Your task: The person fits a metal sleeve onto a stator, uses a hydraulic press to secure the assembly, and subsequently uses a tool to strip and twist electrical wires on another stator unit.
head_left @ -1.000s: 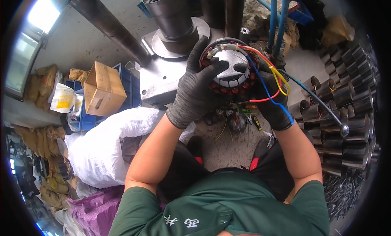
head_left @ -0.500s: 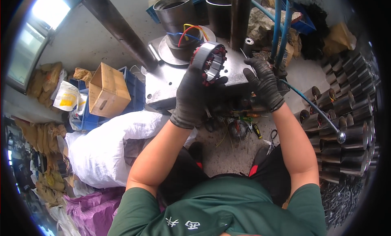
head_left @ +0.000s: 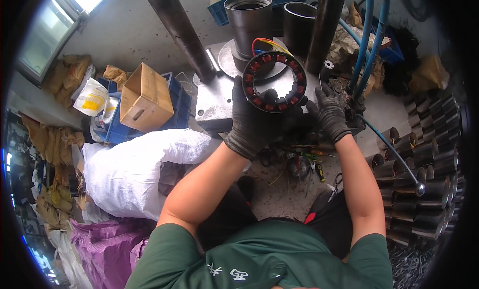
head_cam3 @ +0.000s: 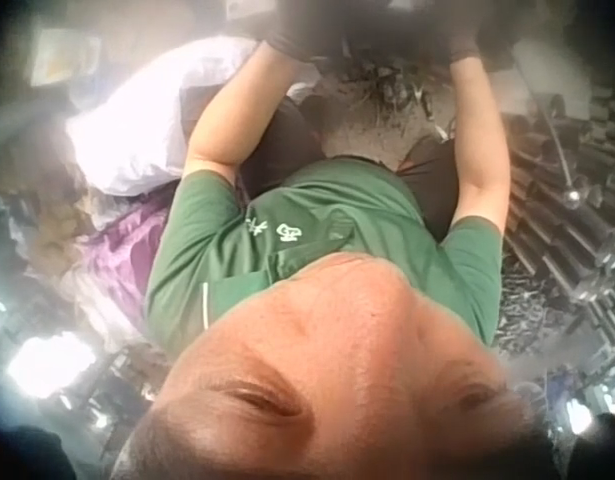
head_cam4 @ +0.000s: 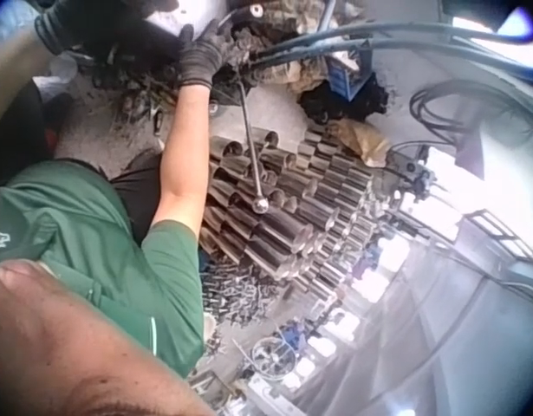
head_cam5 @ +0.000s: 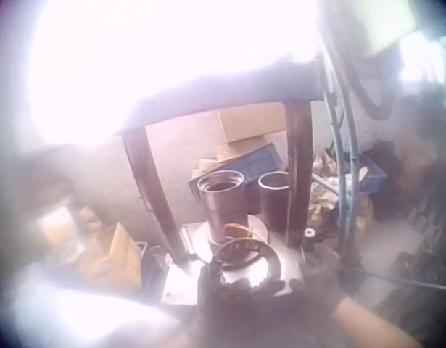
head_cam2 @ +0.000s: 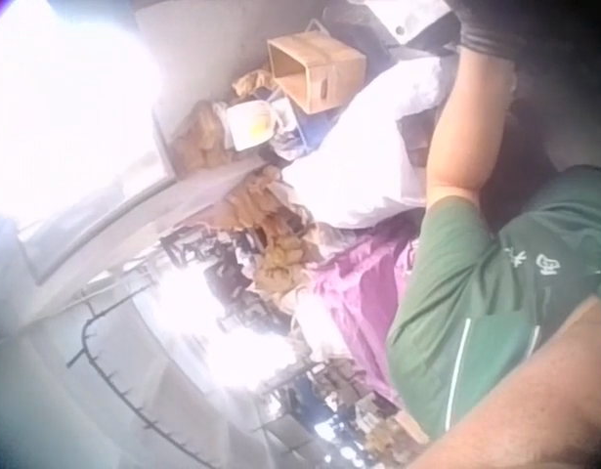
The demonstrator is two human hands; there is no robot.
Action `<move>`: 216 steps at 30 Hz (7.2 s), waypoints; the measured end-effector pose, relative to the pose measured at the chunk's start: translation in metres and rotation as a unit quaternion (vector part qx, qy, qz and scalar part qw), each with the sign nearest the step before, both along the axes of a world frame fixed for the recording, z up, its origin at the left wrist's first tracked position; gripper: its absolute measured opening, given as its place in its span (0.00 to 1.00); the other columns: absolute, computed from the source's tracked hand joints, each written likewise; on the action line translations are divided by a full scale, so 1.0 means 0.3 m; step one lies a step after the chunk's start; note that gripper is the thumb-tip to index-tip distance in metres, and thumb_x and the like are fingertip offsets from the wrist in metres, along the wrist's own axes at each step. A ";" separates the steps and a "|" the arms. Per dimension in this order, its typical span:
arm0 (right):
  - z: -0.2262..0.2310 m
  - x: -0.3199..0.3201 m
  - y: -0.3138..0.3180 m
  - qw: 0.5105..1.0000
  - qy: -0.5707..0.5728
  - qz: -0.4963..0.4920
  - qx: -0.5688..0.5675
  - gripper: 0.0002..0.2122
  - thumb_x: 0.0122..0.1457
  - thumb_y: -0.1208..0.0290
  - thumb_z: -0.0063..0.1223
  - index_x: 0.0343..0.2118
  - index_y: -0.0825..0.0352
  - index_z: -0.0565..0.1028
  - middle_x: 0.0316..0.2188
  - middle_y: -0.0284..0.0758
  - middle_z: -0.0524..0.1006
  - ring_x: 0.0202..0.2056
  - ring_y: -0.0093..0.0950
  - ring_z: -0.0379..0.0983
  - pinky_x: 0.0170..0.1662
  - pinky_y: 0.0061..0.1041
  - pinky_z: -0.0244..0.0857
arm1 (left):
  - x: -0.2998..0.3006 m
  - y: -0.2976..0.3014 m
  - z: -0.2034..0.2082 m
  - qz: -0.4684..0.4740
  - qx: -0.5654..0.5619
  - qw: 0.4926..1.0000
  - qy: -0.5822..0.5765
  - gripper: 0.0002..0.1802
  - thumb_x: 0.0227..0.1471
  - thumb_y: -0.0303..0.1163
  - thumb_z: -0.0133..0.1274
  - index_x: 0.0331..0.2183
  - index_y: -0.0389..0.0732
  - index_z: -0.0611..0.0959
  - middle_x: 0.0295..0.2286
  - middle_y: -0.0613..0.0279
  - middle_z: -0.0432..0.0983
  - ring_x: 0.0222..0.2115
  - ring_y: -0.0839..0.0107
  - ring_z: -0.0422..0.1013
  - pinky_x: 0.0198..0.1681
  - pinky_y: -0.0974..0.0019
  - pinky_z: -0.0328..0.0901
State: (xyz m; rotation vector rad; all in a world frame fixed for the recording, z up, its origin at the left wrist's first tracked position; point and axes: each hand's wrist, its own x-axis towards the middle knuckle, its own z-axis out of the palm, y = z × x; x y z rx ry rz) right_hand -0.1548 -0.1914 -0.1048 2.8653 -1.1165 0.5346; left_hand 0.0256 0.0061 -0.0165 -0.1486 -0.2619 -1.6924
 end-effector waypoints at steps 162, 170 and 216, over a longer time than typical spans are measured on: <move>0.469 -0.191 0.469 0.872 -0.365 0.311 0.101 0.09 0.55 0.79 0.55 0.39 0.68 0.76 0.28 0.41 0.78 0.28 0.39 0.78 0.31 0.33 0.72 | -0.158 -0.002 0.090 0.189 -0.017 0.965 -0.180 0.38 0.58 0.48 0.49 0.62 0.37 0.61 0.59 0.42 0.62 0.57 0.43 0.66 0.58 0.38 0.63; 0.450 -0.181 0.469 0.865 -0.368 0.317 0.126 0.09 0.56 0.77 0.57 0.40 0.70 0.77 0.29 0.41 0.79 0.29 0.41 0.78 0.32 0.35 0.73 | -0.207 0.003 0.128 0.174 -0.042 0.978 -0.103 0.33 0.56 0.31 0.56 0.58 0.26 0.64 0.52 0.37 0.72 0.52 0.49 0.73 0.53 0.46 0.73; 0.046 -0.035 0.028 0.993 -0.067 0.029 0.093 0.43 0.48 0.43 0.63 0.62 0.66 0.63 0.65 0.45 0.61 0.59 0.49 0.63 0.62 0.45 0.59 | 0.111 -0.082 0.185 0.644 -0.074 0.239 -0.723 0.22 0.35 0.26 0.73 0.33 0.42 0.78 0.53 0.47 0.68 0.53 0.53 0.70 0.55 0.57 0.67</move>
